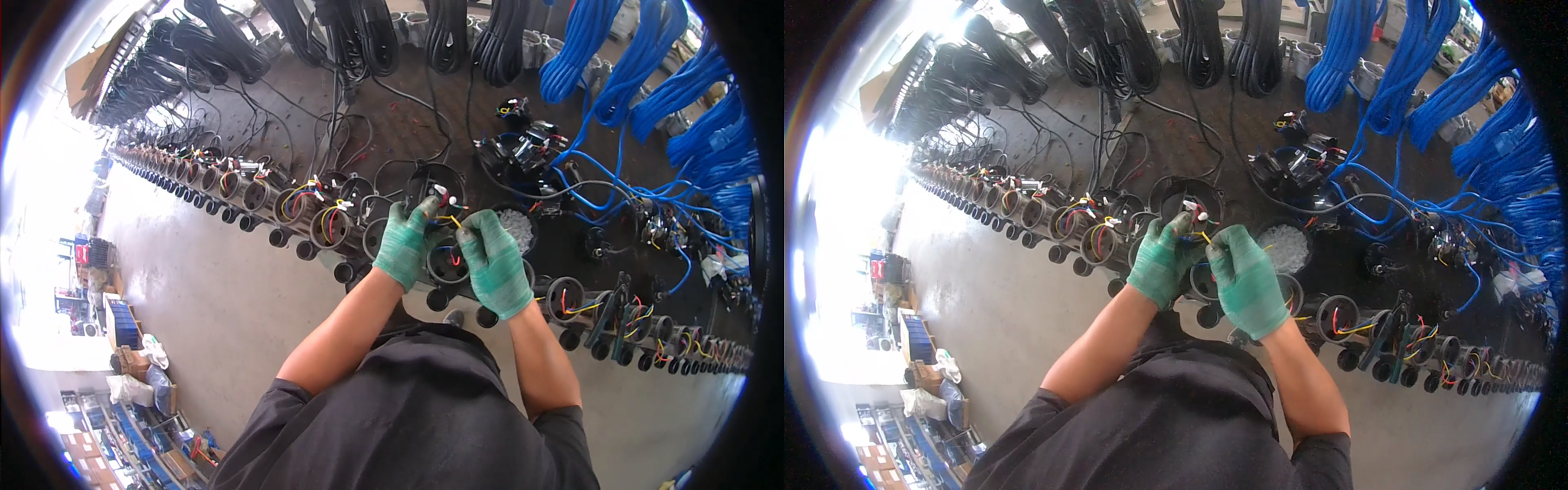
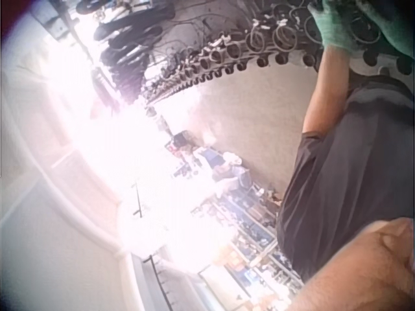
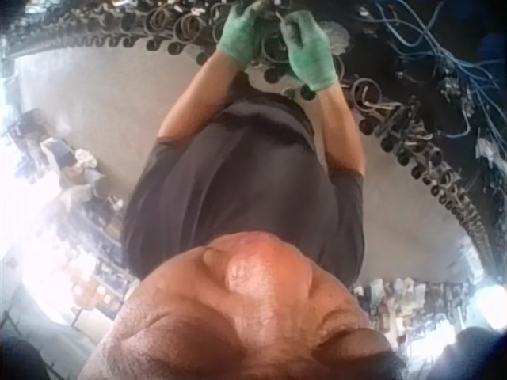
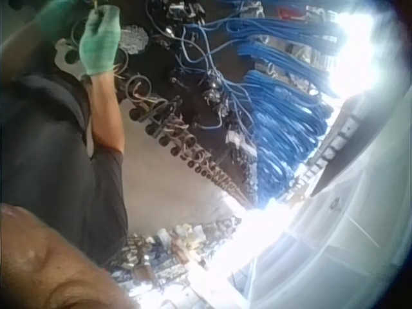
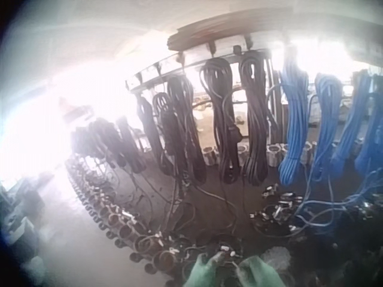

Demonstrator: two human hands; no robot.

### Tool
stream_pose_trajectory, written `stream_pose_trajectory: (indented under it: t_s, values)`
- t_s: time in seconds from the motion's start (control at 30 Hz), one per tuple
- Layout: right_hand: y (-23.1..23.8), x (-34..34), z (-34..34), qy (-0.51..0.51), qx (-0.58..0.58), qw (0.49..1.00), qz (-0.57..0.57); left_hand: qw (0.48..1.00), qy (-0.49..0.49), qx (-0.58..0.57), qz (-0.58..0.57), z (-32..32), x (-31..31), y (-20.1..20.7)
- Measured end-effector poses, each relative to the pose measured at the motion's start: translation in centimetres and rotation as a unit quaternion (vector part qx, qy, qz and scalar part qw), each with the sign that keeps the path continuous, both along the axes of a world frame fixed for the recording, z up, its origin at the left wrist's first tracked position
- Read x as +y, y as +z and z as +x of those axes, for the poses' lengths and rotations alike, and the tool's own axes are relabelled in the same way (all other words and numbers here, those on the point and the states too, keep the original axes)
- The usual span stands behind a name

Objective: The person, wearing green gloves, picks up a black wire harness and connects colored wires to the terminals of an electric pump motor, then places a terminal block onto the motor and secures connections using a small tool.

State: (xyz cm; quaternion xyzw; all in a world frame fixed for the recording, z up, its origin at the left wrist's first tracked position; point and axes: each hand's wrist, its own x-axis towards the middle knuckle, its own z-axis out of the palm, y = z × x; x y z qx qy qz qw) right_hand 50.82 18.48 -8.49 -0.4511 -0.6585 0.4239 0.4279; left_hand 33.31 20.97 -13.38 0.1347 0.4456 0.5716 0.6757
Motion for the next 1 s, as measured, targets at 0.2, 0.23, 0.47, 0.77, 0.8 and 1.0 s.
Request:
stream_pose_trajectory:
  t_s: [0.2, 0.23, 0.47, 0.77, 0.8, 1.0]
  values:
    - [2.8, 4.5, 1.0, 0.106, -0.207, 0.964, 0.130, 0.935, -0.113, 0.330, 0.057, -2.1, 0.7, -1.4]
    - [3.3, 5.5, 0.8, 0.130, -0.257, 0.948, 0.133, 0.876, -0.053, 0.454, 0.154, -2.7, 1.1, -2.1]
    - [5.5, 8.9, 0.0, 0.213, -0.467, 0.830, 0.216, 0.870, -0.094, 0.442, 0.197, -1.3, -0.6, 5.3]
    - [9.1, 9.4, -1.1, 0.284, -0.547, 0.775, 0.139, 0.953, -0.205, 0.204, 0.094, -1.8, 0.1, 3.5]
    - [9.1, 9.5, -1.1, 0.289, -0.549, 0.773, 0.134, 0.961, -0.209, 0.158, 0.089, -1.8, 0.1, 3.3]
    - [8.2, 10.1, -0.3, 0.265, -0.526, 0.791, 0.166, 0.963, -0.204, 0.136, 0.108, -0.9, 1.0, 3.4]
